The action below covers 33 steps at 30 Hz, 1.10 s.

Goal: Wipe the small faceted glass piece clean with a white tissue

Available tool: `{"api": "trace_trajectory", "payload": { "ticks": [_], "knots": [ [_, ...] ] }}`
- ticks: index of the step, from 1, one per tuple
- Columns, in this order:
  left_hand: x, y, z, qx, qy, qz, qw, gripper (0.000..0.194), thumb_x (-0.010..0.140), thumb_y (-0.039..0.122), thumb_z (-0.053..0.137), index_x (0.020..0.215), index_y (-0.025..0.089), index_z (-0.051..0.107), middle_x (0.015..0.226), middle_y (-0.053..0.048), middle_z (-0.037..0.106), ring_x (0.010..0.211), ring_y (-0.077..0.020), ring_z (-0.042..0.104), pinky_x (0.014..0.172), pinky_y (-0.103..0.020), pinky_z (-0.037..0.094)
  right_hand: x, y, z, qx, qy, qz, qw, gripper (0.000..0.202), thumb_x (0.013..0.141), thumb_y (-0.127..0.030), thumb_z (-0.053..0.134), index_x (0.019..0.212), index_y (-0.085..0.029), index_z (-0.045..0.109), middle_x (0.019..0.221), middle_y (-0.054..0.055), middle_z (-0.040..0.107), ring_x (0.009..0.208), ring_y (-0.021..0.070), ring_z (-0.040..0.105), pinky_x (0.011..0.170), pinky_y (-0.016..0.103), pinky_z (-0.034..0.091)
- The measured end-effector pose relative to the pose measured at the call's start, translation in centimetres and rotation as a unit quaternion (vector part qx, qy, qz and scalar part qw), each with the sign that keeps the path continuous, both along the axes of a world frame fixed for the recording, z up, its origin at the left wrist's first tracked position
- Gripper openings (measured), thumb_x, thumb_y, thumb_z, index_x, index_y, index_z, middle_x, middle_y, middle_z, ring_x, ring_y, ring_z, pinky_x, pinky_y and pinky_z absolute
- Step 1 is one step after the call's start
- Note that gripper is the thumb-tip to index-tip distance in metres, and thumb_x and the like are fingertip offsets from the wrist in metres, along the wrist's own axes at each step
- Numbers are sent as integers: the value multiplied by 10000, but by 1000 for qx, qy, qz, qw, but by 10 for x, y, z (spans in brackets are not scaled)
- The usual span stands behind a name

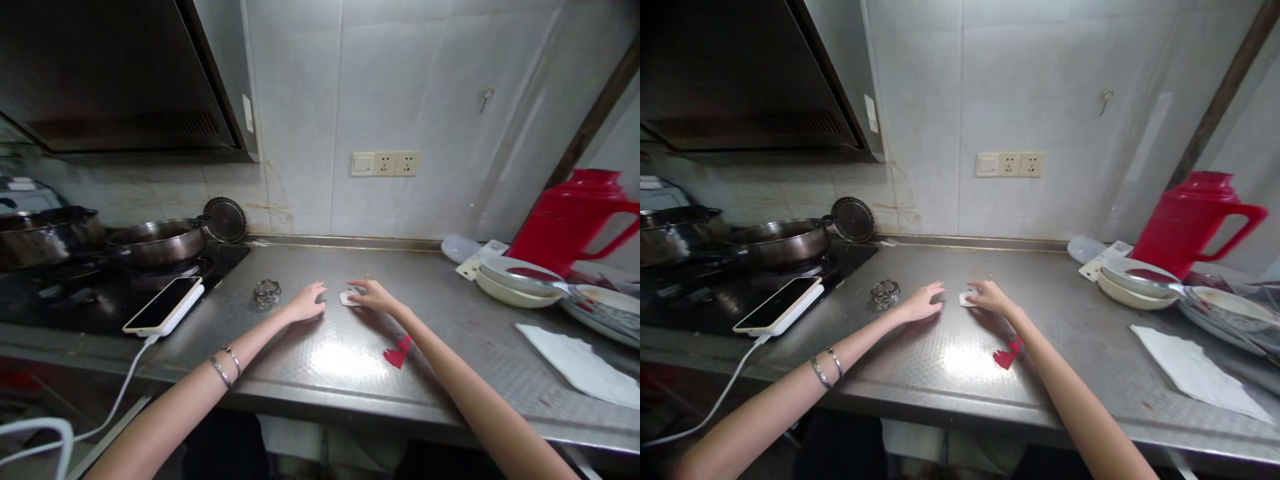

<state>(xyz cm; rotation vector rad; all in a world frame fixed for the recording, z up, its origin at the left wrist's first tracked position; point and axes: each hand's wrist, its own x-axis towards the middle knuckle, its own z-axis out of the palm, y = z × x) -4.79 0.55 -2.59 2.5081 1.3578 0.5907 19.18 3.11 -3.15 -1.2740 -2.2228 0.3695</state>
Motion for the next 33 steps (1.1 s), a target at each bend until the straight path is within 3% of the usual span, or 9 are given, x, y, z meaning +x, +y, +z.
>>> {"api": "trace_trajectory", "payload": {
  "ticks": [3, 7, 19, 25, 29, 33],
  "knots": [
    [19, 3, -10, -7, 6, -19, 1000, 421, 751, 190, 544, 1155, 86, 601, 1371, -170, 456, 1310, -256, 387, 1092, -372, 310, 5, -2, -6, -9, -16, 10, 1000, 475, 721, -289, 668, 1171, -142, 617, 1173, 125, 639, 1073, 269, 605, 921, 362, 452],
    [30, 6, -13, -5, 0, -39, 999, 383, 750, 181, 530, 1114, 116, 628, 1365, -152, 470, 1310, -260, 387, 1090, -380, 313, 5, -2, -7, -9, -17, 18, 1000, 451, 730, -248, 657, 1172, -168, 616, 1130, 100, 666, 1053, 253, 615, 920, 347, 448],
    [27, 13, -13, -20, -44, -3, 999, 371, 741, 189, 540, 1088, 121, 651, 1307, -141, 535, 1266, -251, 449, 1066, -368, 347, 5, 5, -10, -9, 22, 34, 999, 386, 720, -192, 649, 1106, -181, 656, 980, 72, 721, 926, 220, 665, 852, 319, 477],
    [35, 14, -14, -22, -64, -5, 998, 367, 740, 316, 615, 1060, 144, 665, 1286, -131, 558, 1261, -254, 455, 1060, -371, 345, 3, 6, -15, 3, 35, 43, 998, 255, 755, -215, 606, 986, -178, 708, 963, 80, 725, 887, 218, 670, 805, 308, 488],
    [43, 18, -17, -29, -85, -1, 996, 460, 678, 366, 693, 1079, 143, 657, 1272, -128, 572, 1241, -274, 474, 1048, -388, 352, 0, 4, -15, 13, 70, 16, 997, 247, 781, -240, 568, 968, -177, 717, 895, 78, 736, 812, 214, 684, 761, 312, 503],
    [48, 19, -17, -28, -90, 12, 995, 430, 643, 314, 720, 1038, 147, 678, 1251, -118, 590, 1194, -278, 519, 1025, -367, 380, -3, 1, -10, 26, 96, -9, 995, 248, 786, -245, 557, 958, -176, 722, 863, 75, 739, 802, 216, 689, 767, 319, 506]
  ]
}}
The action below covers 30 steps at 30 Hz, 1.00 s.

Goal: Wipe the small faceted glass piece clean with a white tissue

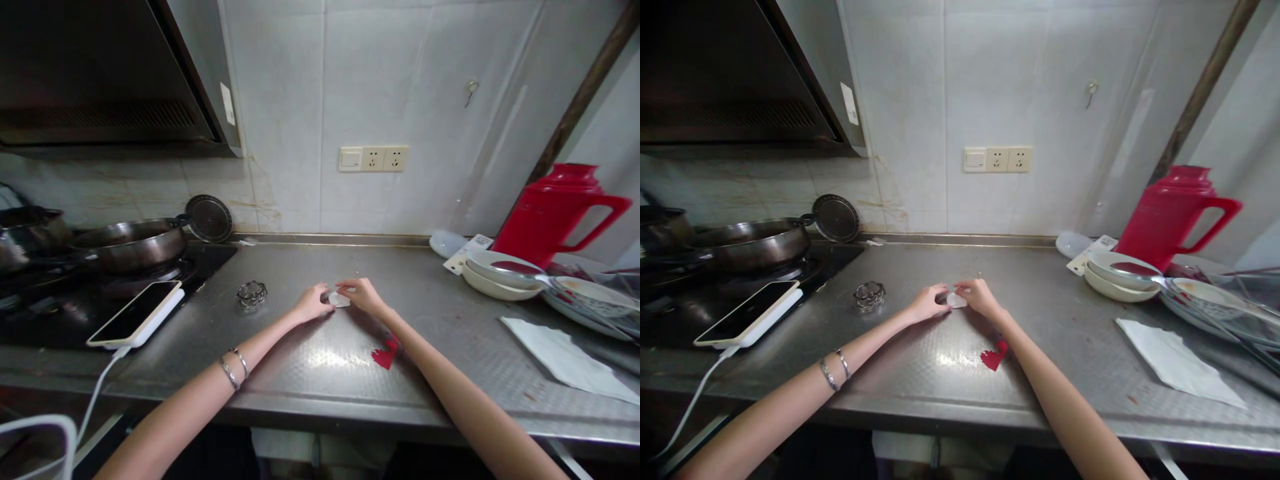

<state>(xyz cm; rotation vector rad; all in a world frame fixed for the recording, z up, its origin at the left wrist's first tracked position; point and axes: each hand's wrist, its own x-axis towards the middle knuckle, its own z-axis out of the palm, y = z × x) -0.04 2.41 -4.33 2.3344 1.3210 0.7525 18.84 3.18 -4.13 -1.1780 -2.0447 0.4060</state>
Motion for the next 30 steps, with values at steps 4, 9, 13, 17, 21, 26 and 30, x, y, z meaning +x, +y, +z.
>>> {"api": "trace_trajectory", "payload": {
  "ticks": [4, 9, 13, 17, 21, 26, 30],
  "knots": [
    [1, 1, 1, 13, 31, 0, 999, 370, 673, 303, 691, 1002, 133, 694, 1237, -135, 596, 1199, -277, 514, 1007, -344, 395, 4, -1, 6, 20, 8, -11, 1000, 248, 783, -241, 551, 947, -172, 724, 907, 79, 734, 844, 213, 685, 808, 319, 500],
    [2, 5, 0, 36, 58, -36, 997, 224, 731, 298, 638, 891, 165, 720, 1144, -103, 653, 1206, -253, 510, 1004, -332, 397, 13, 1, 4, 37, -2, -29, 999, 264, 784, -213, 531, 970, -179, 714, 934, 75, 730, 870, 211, 679, 836, 330, 494],
    [4, 5, 2, 56, 77, -72, 993, 137, 759, 216, 592, 764, 171, 721, 1033, -90, 690, 1210, -238, 503, 1066, -341, 323, 14, 0, 3, 37, -6, -19, 999, 273, 780, -188, 524, 973, -150, 713, 926, 89, 730, 869, 216, 680, 834, 331, 496],
    [7, 2, 6, 71, 80, -72, 992, 210, 790, 136, 519, 691, 162, 702, 855, -84, 709, 1128, -225, 563, 1079, -358, 292, 10, -5, 8, 21, -1, -3, 1000, 242, 780, -194, 539, 934, -170, 724, 949, 77, 727, 897, 209, 673, 843, 320, 495],
    [6, 1, 11, 82, 54, -25, 995, 222, 824, 177, 485, 791, 142, 702, 871, -94, 709, 959, -216, 635, 920, -328, 432, 7, -10, 14, -17, 11, 27, 999, 267, 777, -311, 601, 975, -172, 713, 1004, 82, 714, 947, 225, 657, 845, 331, 497],
    [0, 3, 18, 67, -62, 24, 996, 209, 809, 214, 509, 846, 141, 701, 845, -68, 722, 785, -184, 658, 749, -272, 473, 7, -11, 18, -40, 51, 46, 997, 328, 745, -317, 631, 1039, -183, 692, 1021, 68, 709, 927, 221, 656, 788, 305, 513],
    [-6, 6, 19, 1, -170, -5, 985, 167, 770, 229, 556, 769, 129, 690, 790, -65, 715, 753, -180, 650, 730, -269, 474, 6, -10, 18, -36, 67, 61, 995, 284, 764, -277, 579, 984, -158, 713, 821, 38, 728, 742, 182, 661, 694, 273, 509]
  ]
}}
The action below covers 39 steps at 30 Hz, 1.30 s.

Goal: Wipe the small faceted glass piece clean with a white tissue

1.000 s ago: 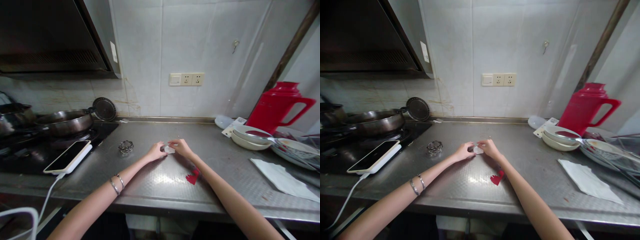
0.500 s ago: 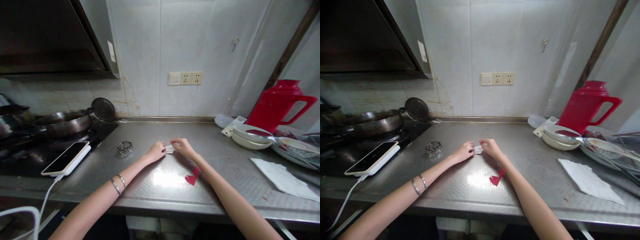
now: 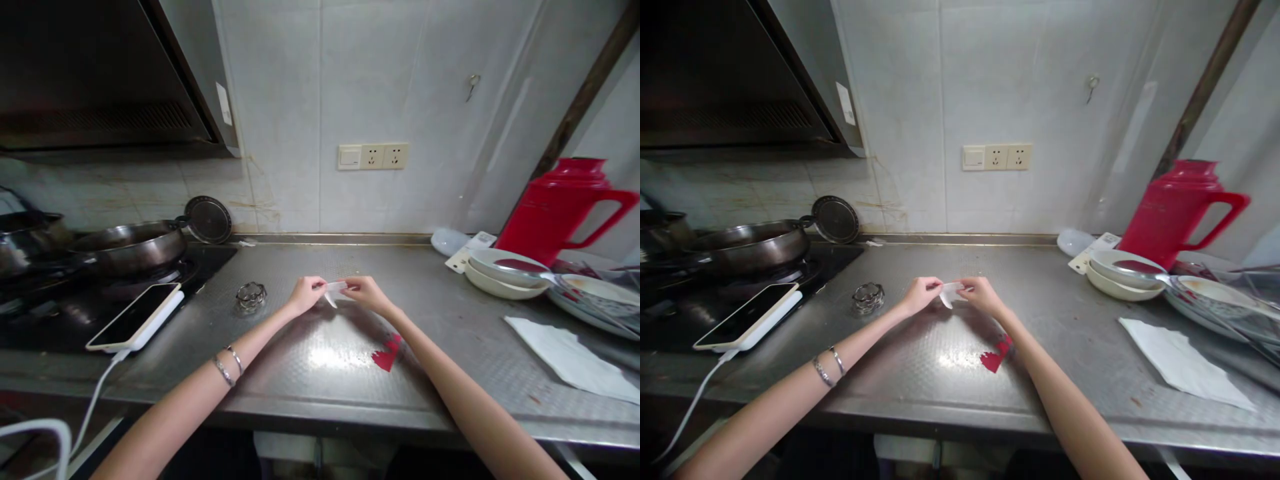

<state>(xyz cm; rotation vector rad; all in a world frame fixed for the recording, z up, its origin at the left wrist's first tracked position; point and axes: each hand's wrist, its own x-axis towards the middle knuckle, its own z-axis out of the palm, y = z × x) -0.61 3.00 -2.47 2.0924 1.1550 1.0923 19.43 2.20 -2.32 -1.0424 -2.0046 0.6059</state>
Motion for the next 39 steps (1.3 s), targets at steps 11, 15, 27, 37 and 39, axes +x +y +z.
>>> {"api": "trace_trajectory", "payload": {
  "ticks": [11, 15, 27, 37, 39],
  "knots": [
    [-19, -23, 14, -448, -340, -173, 809, 388, 802, 462, 548, 962, 114, 609, 830, -112, 691, 811, -225, 666, 759, -341, 499, -19, -12, 20, -38, 138, 33, 989, 268, 746, -322, 597, 906, -156, 733, 931, 94, 720, 766, 199, 662, 602, 284, 547],
    [-38, -31, 19, -421, -336, -176, 824, 315, 704, 384, 704, 848, 118, 614, 666, -38, 636, 662, -169, 640, 728, -331, 511, -24, -17, 32, -46, 149, 95, 983, 229, 720, -273, 604, 873, -176, 744, 1055, 94, 692, 910, 228, 649, 617, 272, 551],
    [-132, -83, 29, -193, -10, 96, 976, 275, 647, 378, 688, 676, 117, 604, 520, 17, 529, 471, -110, 500, 392, -200, 358, -103, -27, 44, -77, -25, 246, 966, 301, 670, -103, 515, 861, -171, 738, 972, 44, 689, 815, 150, 618, 690, 227, 481],
    [-190, -91, 4, -42, 176, 284, 942, 144, 712, 294, 594, 691, 161, 646, 649, -16, 631, 630, -149, 559, 573, -228, 361, -185, -19, 10, 26, -173, 65, 982, 216, 751, -134, 525, 813, -210, 719, 863, 36, 705, 786, 158, 621, 668, 214, 410],
    [-195, -87, 2, -36, 181, 299, 936, 124, 714, 280, 596, 700, 167, 643, 702, -36, 642, 673, -166, 576, 612, -243, 386, -187, -16, 8, 25, -178, 49, 982, 222, 754, -132, 513, 821, -221, 705, 857, 42, 701, 785, 170, 618, 644, 224, 396]
  ]
}}
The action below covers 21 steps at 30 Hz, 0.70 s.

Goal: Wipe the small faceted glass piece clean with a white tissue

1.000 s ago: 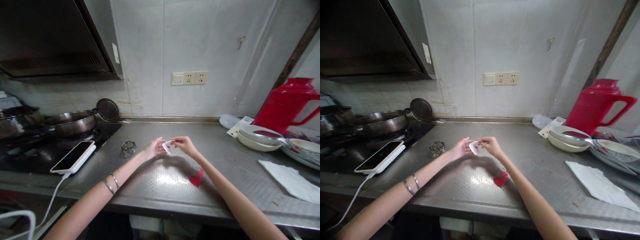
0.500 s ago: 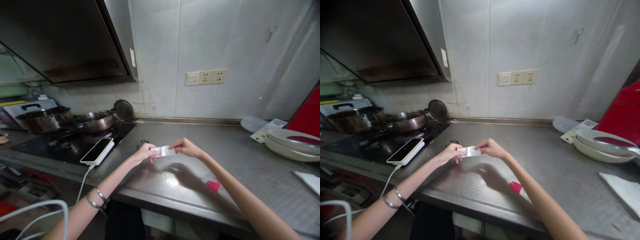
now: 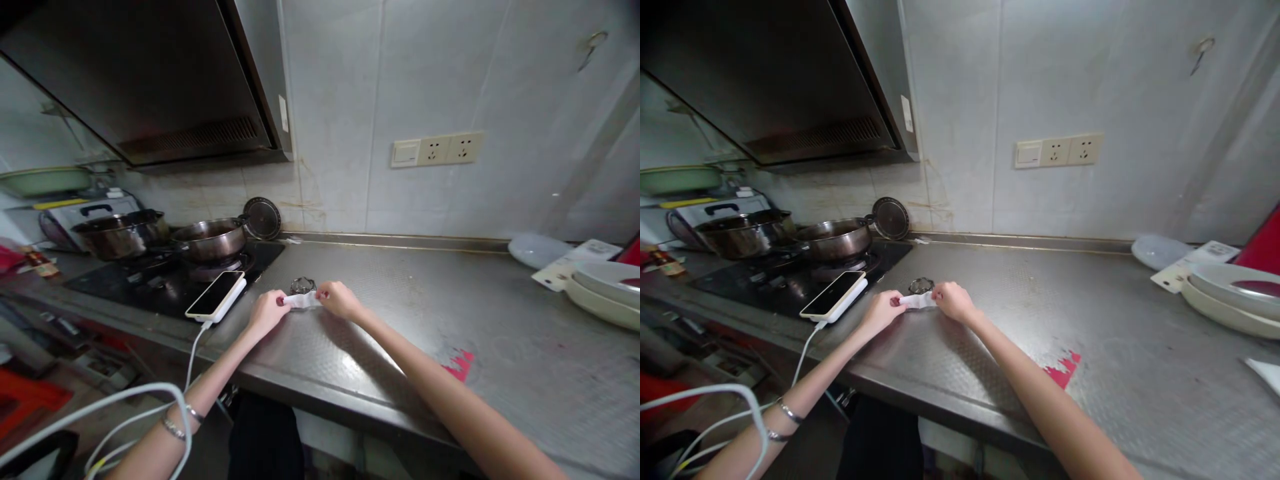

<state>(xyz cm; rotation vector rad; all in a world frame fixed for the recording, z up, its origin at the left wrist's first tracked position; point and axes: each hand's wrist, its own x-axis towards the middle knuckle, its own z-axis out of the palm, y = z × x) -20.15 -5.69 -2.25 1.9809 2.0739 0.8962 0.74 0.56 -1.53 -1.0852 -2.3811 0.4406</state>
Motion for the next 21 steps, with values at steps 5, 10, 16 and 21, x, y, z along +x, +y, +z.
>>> {"api": "trace_trajectory", "payload": {
  "ticks": [5, 10, 16, 21],
  "knots": [
    [-3, 12, -6, 19, 0, -1, 1000, 249, 662, 316, 671, 845, 151, 631, 938, -103, 637, 909, -245, 589, 809, -323, 420, -2, 4, -6, 0, -6, -25, 1000, 201, 745, -180, 573, 928, -229, 640, 895, 41, 682, 766, 168, 600, 617, 227, 365],
    [10, 21, -13, -10, -118, -17, 993, 970, 448, 469, 809, 1254, 102, 415, 1357, -244, 420, 1271, -359, 387, 1016, -406, 315, -7, 5, -11, -2, 1, -36, 999, 180, 752, -212, 597, 932, -219, 593, 861, 37, 661, 755, 158, 580, 609, 222, 340],
    [14, 34, -13, -38, -138, -23, 989, 964, 471, 480, 809, 1266, 117, 404, 1350, -242, 448, 1251, -366, 426, 1003, -412, 339, -8, 9, -12, -1, 21, -32, 999, 174, 783, -235, 592, 953, -224, 557, 839, 25, 656, 748, 155, 580, 609, 221, 343],
    [5, 44, -15, -48, -139, -44, 988, 802, 471, 468, 811, 1152, 156, 525, 1208, -170, 592, 1117, -342, 546, 925, -376, 403, -7, 17, -15, -8, 61, 2, 998, 343, 770, -193, 597, 1108, -195, 534, 845, 36, 663, 748, 164, 599, 648, 239, 395]
  ]
}}
